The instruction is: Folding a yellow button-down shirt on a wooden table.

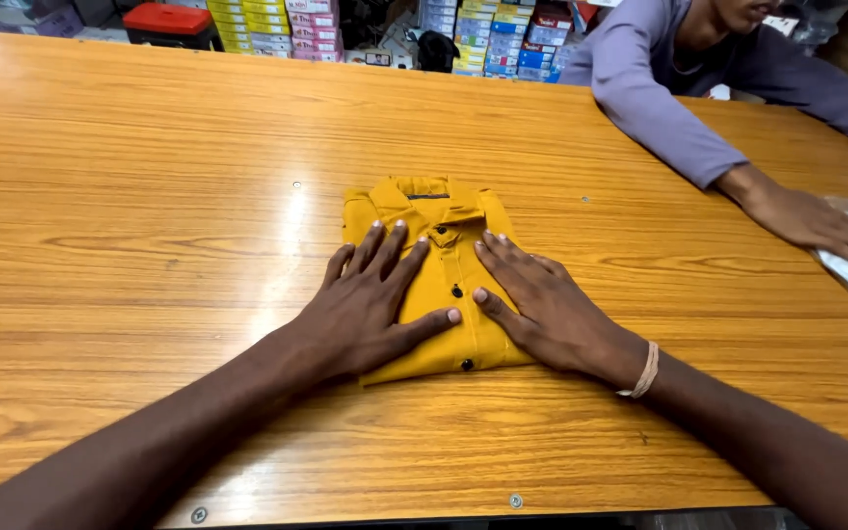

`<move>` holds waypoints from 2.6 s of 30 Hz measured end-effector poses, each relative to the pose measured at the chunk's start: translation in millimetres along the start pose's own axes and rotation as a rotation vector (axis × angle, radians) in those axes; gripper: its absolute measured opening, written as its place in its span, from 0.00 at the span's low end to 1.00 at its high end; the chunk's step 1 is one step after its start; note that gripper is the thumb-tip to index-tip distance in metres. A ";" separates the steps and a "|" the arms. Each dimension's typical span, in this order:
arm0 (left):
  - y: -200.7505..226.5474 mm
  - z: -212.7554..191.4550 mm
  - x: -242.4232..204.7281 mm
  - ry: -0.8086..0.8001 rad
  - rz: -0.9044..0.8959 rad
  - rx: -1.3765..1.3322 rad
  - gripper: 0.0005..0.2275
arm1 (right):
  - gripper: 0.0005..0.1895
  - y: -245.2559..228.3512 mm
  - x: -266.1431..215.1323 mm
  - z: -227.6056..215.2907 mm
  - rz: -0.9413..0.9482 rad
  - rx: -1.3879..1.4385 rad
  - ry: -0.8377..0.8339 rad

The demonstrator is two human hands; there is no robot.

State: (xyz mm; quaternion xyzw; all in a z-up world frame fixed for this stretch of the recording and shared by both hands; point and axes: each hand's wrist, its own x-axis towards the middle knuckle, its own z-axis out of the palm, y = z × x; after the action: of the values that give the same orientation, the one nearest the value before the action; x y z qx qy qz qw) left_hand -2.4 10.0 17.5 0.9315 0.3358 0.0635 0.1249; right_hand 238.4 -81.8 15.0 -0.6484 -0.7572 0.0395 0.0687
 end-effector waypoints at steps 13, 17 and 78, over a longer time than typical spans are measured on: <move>5.9 3.1 -4.7 0.052 0.353 0.004 0.50 | 0.39 8.6 4.1 5.3 -0.007 0.050 0.029; 6.0 1.1 -5.3 0.160 0.457 -0.064 0.40 | 0.37 16.2 10.0 4.9 -0.047 0.185 0.070; -29.1 -49.8 11.4 0.714 0.228 -1.625 0.12 | 0.27 46.0 21.4 -13.1 -0.200 1.527 0.360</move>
State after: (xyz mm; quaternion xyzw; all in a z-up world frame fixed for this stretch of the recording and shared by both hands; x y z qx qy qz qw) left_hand -21.5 48.4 57.8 0.5081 0.1113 0.5800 0.6269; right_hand 282.2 -53.9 22.2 -0.3472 -0.5528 0.4362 0.6193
